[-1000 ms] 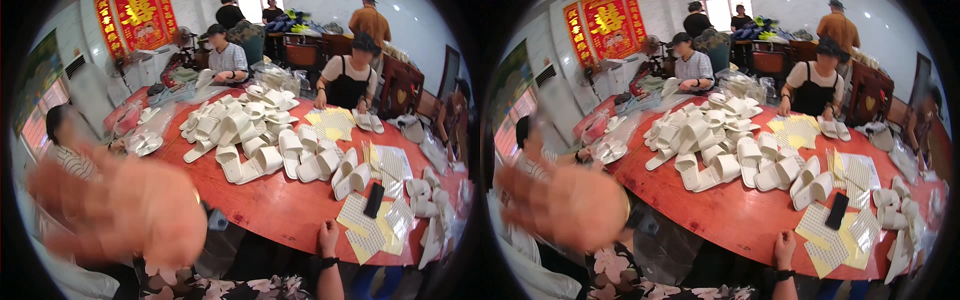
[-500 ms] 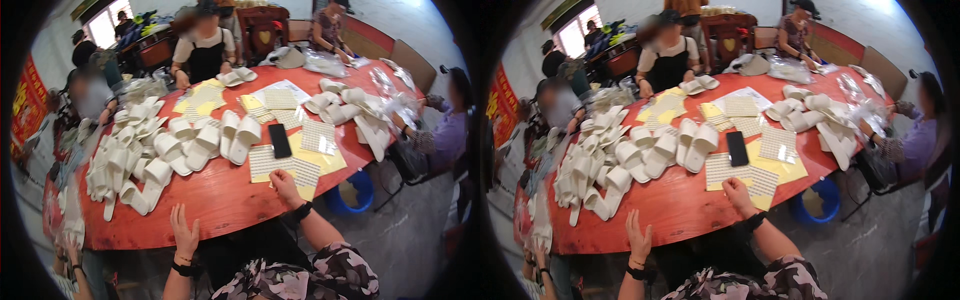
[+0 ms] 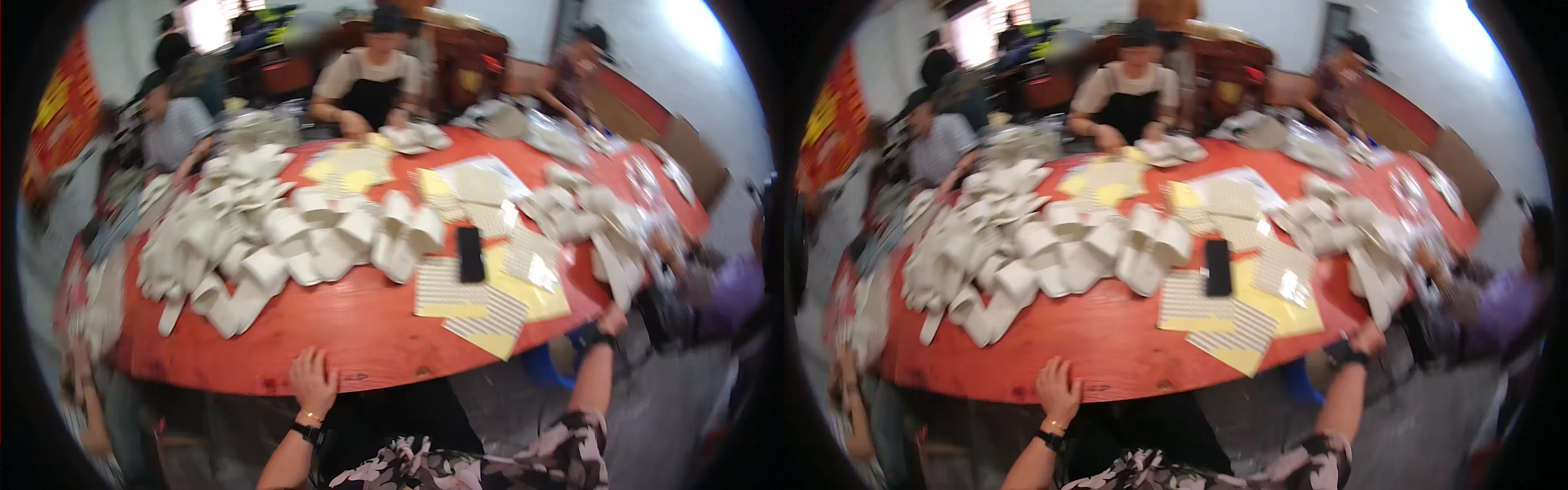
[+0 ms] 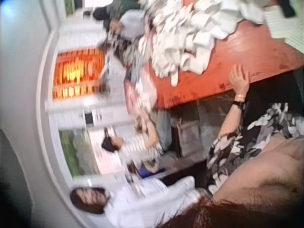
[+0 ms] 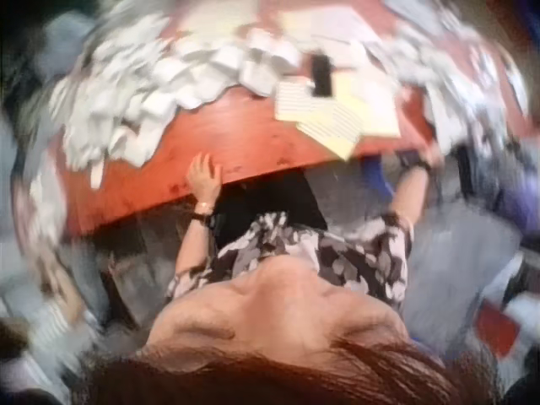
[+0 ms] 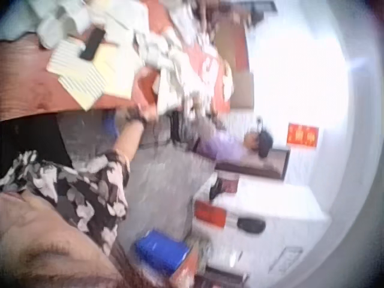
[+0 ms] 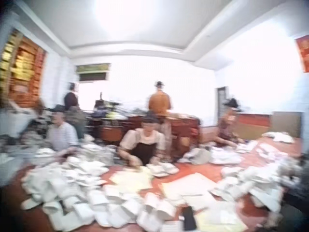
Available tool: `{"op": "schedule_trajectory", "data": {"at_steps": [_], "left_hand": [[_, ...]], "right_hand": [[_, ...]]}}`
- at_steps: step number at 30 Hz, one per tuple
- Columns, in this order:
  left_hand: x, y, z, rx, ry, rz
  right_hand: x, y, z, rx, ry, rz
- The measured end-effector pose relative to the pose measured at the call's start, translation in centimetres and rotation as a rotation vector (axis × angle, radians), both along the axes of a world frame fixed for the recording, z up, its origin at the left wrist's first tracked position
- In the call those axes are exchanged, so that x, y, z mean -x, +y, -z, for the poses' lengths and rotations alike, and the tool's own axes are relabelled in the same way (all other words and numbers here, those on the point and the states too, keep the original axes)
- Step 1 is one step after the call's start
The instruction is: Apply stickers to and assemble white foam slippers at a manufacturing table.
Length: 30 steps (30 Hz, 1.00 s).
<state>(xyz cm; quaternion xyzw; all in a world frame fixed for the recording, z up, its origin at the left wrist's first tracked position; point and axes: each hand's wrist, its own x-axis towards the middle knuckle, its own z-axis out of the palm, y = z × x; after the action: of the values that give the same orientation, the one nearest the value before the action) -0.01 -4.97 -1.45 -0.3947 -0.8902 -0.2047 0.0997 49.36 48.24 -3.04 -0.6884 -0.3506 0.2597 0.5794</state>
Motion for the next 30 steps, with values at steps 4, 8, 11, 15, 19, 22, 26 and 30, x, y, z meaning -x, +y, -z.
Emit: {"op": "schedule_trajectory", "data": {"at_steps": [4,8,11,15,19,22,26,30], "left_hand": [[-0.3,1.3,-0.6,-0.045,0.036,0.007],[-0.1,-0.6,0.5,-0.147,-0.005,0.042],[-1.1,-0.6,-0.7,-0.093,0.028,0.042],[-1.4,-0.9,-0.4,-0.105,0.021,0.05],[-1.3,0.0,-0.8,-0.082,0.068,0.07],[-0.8,0.4,0.0,-0.037,-0.049,0.039],[-0.4,1.2,-0.5,-0.015,-0.061,0.03],[0.3,-0.5,0.6,-0.081,0.003,0.035]], "right_hand": [[-14.6,3.6,4.4,-0.032,-0.071,0.062],[-16.8,11.3,6.7,0.08,-0.084,-0.238],[-12.2,11.9,8.0,-0.021,-0.276,-0.189],[-11.3,12.2,2.9,-0.308,-0.743,0.028],[-9.1,7.9,0.9,-0.522,-1.199,0.279],[-8.5,8.8,-3.6,-0.541,-1.325,0.208],[-6.1,10.1,-13.5,-0.424,-1.562,0.109],[5.8,3.4,-22.2,-0.58,-1.314,-0.032]]}}
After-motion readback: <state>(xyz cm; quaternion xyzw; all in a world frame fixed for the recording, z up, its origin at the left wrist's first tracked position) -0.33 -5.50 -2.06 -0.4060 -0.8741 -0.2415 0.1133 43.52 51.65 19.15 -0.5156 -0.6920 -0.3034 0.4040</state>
